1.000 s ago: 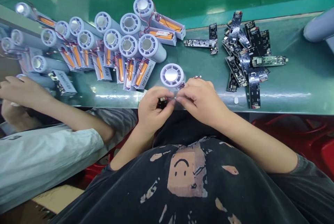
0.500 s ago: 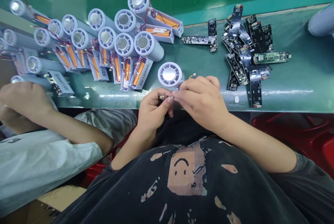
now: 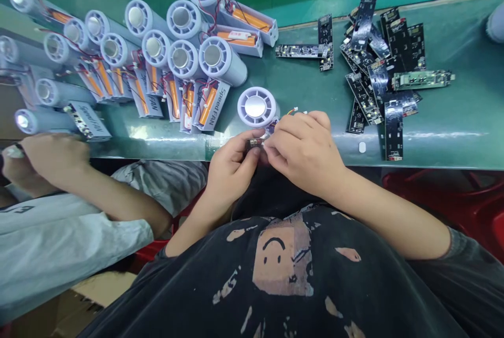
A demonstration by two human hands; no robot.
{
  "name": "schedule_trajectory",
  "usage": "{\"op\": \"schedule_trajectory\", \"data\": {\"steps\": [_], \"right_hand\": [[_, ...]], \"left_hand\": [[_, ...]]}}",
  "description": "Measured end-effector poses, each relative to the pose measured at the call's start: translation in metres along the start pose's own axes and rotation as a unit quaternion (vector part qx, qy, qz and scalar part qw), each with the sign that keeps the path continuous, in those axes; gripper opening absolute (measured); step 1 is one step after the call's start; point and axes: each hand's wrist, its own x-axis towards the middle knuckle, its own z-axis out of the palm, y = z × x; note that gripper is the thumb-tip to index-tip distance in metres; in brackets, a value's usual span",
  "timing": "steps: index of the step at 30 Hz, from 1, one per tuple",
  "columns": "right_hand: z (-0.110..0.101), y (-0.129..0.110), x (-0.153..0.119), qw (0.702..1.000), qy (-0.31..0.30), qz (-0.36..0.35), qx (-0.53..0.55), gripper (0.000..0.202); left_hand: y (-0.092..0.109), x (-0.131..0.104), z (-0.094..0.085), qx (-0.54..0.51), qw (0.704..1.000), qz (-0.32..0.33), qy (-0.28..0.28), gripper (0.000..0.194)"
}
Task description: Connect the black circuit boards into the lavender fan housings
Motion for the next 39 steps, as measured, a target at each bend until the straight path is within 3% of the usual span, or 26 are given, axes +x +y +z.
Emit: {"op": "schedule_trajectory", "data": {"steps": [5,11,21,39], "right_hand": [[0.0012,-0.0014,0.0007,1.000,-0.007,-0.001,-0.015,0.030],[0.0012,-0.0025,0.0012,1.000,-0.007,0.009,-0.029,0.033],[0.0024,-0.0037,0.0019,0.999,-0.007,0.011,-0.035,0.030],[0.0091,-0.0009,-0.0034,0.997,0.064,-0.011,-0.038,0.030]], "left_hand": [[0.0033,-0.0009,-0.0014,0.149,0.984,0.096,0.013,0.032],[0.0046,-0.0024,0.0002,0.228,0.964,0.136,0.012,0.033],[0.0049,-0.0022,0.0031,0.254,0.954,0.157,0.024,0.031],[0.0089,-0.0023,0.0038,0.283,0.945,0.165,0.022,0.030]]}}
